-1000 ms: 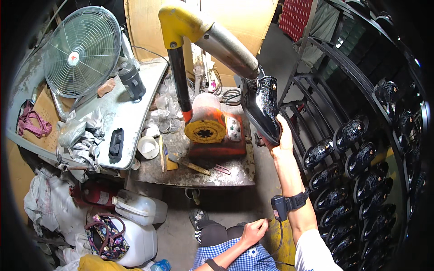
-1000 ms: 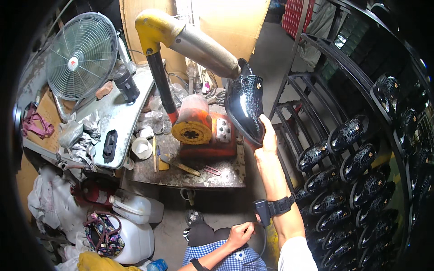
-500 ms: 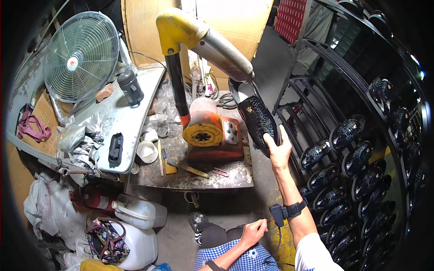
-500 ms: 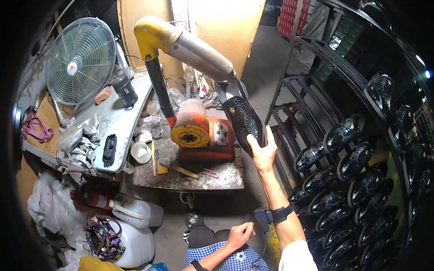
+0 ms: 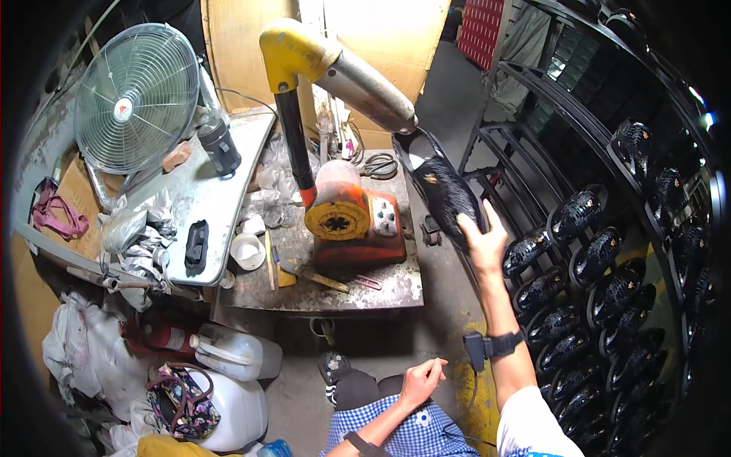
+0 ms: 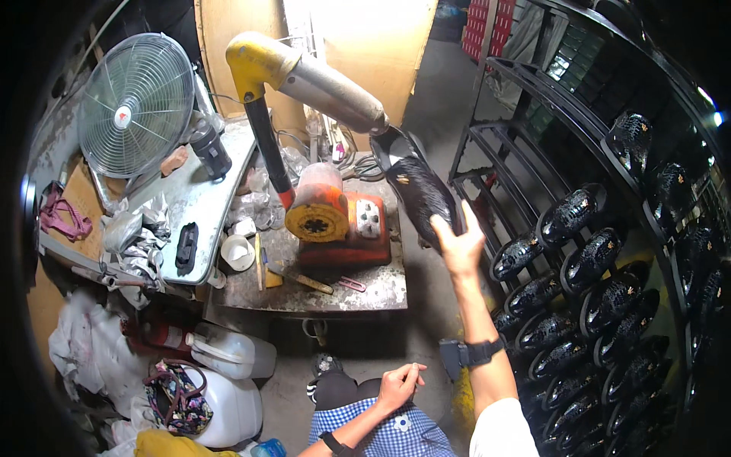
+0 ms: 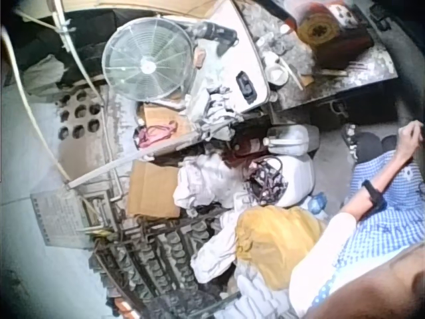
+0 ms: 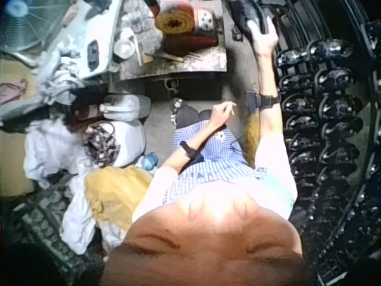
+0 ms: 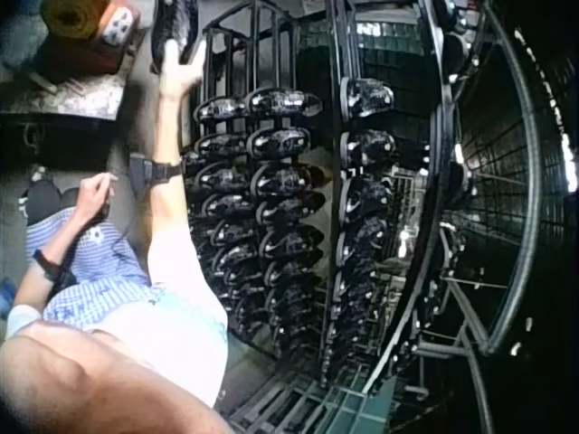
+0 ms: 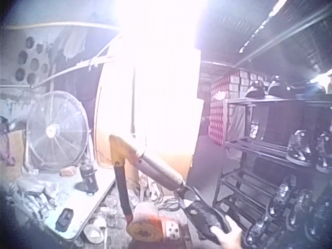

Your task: Picking up black leather shoes from a storage rack, inspecting them, and using a brush on the outer surface.

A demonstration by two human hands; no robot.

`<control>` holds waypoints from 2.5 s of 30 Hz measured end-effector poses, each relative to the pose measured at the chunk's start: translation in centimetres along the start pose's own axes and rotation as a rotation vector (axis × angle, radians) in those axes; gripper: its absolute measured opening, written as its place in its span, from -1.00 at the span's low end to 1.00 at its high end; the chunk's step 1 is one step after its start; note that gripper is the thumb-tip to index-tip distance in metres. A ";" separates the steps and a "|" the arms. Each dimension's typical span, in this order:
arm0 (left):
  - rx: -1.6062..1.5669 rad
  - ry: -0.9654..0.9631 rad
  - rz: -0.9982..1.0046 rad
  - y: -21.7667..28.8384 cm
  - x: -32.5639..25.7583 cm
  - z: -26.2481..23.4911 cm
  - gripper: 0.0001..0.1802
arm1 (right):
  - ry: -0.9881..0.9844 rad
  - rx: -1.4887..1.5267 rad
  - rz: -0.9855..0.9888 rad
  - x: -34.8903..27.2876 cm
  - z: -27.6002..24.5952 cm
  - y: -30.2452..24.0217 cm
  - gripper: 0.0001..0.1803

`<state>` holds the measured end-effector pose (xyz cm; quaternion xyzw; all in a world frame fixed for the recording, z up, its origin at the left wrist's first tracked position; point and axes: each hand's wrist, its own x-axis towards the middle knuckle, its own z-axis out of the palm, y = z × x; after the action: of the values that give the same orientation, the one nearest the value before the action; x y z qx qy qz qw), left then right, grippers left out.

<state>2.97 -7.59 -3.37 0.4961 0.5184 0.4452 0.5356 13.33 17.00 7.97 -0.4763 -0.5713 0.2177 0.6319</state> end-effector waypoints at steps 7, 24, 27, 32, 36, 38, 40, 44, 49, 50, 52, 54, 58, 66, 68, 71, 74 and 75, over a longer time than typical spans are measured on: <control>-0.288 0.070 -0.108 -0.1 -0.2 -0.5 -0.59 | -0.221 0.797 0.777 -10.0 -12.3 1.0 -0.55; -0.711 -0.176 -0.334 13.6 -0.1 -10.2 -0.15 | -0.559 0.773 0.741 -17.9 -19.3 -5.9 -0.18; -0.827 -0.323 -0.519 13.5 -1.3 -10.5 -0.13 | -0.590 0.767 0.778 -17.9 -19.3 -5.5 -0.17; -0.839 -0.089 -0.340 12.8 -0.8 -9.8 -0.17 | -0.163 1.051 0.892 -18.1 -18.2 -3.7 -0.36; -0.961 0.080 -0.300 12.9 2.3 -9.3 -0.25 | -0.025 0.570 0.892 -20.5 -15.9 -2.9 -0.43; -0.954 0.161 -0.226 13.3 4.9 -8.9 -0.25 | -0.228 0.433 0.801 -23.4 -14.0 -3.4 -0.45; -0.989 0.119 -0.142 13.8 7.7 -9.0 -0.29 | -0.489 0.237 0.531 -26.3 -11.5 -4.2 -0.46; -1.089 0.221 -0.110 15.0 13.0 -8.9 -0.31 | -0.778 -0.188 0.161 -31.0 -7.6 -6.3 -0.39; -1.172 0.298 -0.081 15.9 18.0 -9.4 -0.35 | -0.833 -0.389 -0.022 -31.1 -6.7 -6.4 -0.34; -1.193 0.298 -0.085 16.0 18.9 -9.6 -0.36 | -0.818 -0.370 0.005 -30.9 -6.7 -6.2 -0.34; -1.229 0.277 -0.097 16.2 20.7 -10.0 -0.36 | -0.822 -0.377 -0.027 -30.7 -6.7 -6.0 -0.36; -1.261 0.235 -0.089 16.3 22.1 -10.4 -0.36 | -0.820 -0.381 -0.029 -30.5 -6.7 -5.8 -0.37; -1.273 0.188 -0.071 16.8 24.1 -10.6 -0.36 | -0.780 -0.382 -0.017 -30.3 -6.6 -5.7 -0.40; -1.289 0.188 -0.046 18.0 25.3 -10.8 -0.39 | -0.766 -0.392 -0.022 -30.1 -6.9 -5.2 -0.42; -1.285 0.176 -0.038 17.9 25.6 -11.0 -0.40 | -0.761 -0.391 -0.028 -30.1 -6.9 -5.2 -0.42; -1.302 0.137 -0.027 17.9 26.1 -11.4 -0.40 | -0.755 -0.388 -0.027 -29.9 -6.8 -5.2 -0.43; -1.307 0.142 -0.014 18.1 26.2 -11.4 -0.40 | -0.758 -0.386 -0.027 -29.9 -6.9 -5.2 -0.43; -1.286 0.175 -0.010 18.2 26.1 -11.1 -0.40 | -0.760 -0.388 -0.026 -30.1 -6.9 -5.2 -0.42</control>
<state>-5.70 21.04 12.07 0.0359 0.1924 0.7032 0.6835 10.78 -12.44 -2.34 -0.4650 -0.7998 0.2584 0.2779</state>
